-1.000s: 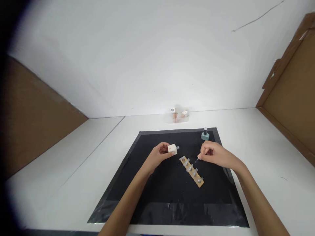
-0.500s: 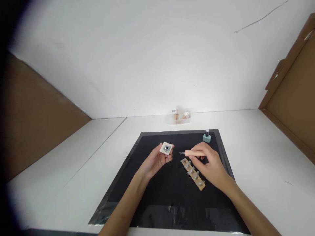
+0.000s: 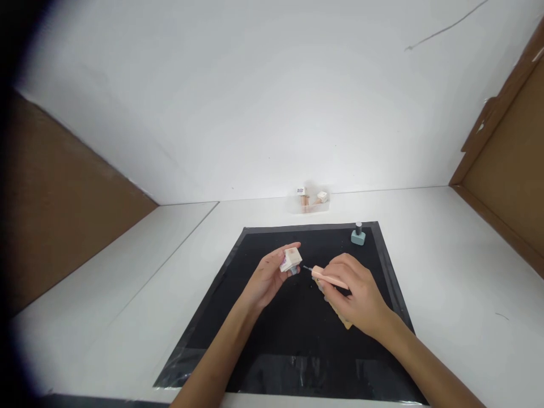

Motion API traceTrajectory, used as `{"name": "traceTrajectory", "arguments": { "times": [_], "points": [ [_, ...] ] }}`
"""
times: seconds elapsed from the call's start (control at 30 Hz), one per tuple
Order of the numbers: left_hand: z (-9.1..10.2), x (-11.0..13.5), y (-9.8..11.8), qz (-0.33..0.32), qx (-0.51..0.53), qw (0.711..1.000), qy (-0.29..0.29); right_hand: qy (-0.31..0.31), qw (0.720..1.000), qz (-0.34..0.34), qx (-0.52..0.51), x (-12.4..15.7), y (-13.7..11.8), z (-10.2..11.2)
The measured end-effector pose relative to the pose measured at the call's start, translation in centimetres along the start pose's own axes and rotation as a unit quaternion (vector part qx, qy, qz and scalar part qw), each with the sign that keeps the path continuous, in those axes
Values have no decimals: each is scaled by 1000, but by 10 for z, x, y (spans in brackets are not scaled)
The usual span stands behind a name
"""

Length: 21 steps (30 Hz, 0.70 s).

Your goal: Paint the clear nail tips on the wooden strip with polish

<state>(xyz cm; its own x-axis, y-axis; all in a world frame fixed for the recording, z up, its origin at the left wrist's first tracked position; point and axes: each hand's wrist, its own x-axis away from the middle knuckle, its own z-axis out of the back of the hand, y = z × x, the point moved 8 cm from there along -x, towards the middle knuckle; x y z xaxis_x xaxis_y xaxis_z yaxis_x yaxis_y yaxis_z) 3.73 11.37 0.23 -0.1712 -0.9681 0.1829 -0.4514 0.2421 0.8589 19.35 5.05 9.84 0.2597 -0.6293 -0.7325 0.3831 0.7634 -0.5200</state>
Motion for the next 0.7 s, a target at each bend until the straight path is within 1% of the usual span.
{"name": "traceTrajectory", "arguments": {
  "times": [0.07,0.17,0.23,0.3,0.4,0.53,0.7],
  "points": [
    [3,0,6,-40,-19,999,18,-20,1000,-24,-5,1,4,-5],
    [6,1,14,-98,-54,993,36,-63,995,-78,-6,6,13,-14],
    [6,1,17,-122,-72,989,36,-90,990,-108,-10,9,18,-21],
    [6,2,20,-136,-78,987,32,-109,986,-124,-19,12,21,-26],
    [5,3,21,-148,-74,986,19,-128,983,-130,-33,14,21,-32],
    [3,2,21,-145,-65,987,3,-134,978,-151,-47,16,23,-33],
    [4,2,20,-130,-65,989,23,-116,975,-186,-46,17,31,-31]
  ]
}}
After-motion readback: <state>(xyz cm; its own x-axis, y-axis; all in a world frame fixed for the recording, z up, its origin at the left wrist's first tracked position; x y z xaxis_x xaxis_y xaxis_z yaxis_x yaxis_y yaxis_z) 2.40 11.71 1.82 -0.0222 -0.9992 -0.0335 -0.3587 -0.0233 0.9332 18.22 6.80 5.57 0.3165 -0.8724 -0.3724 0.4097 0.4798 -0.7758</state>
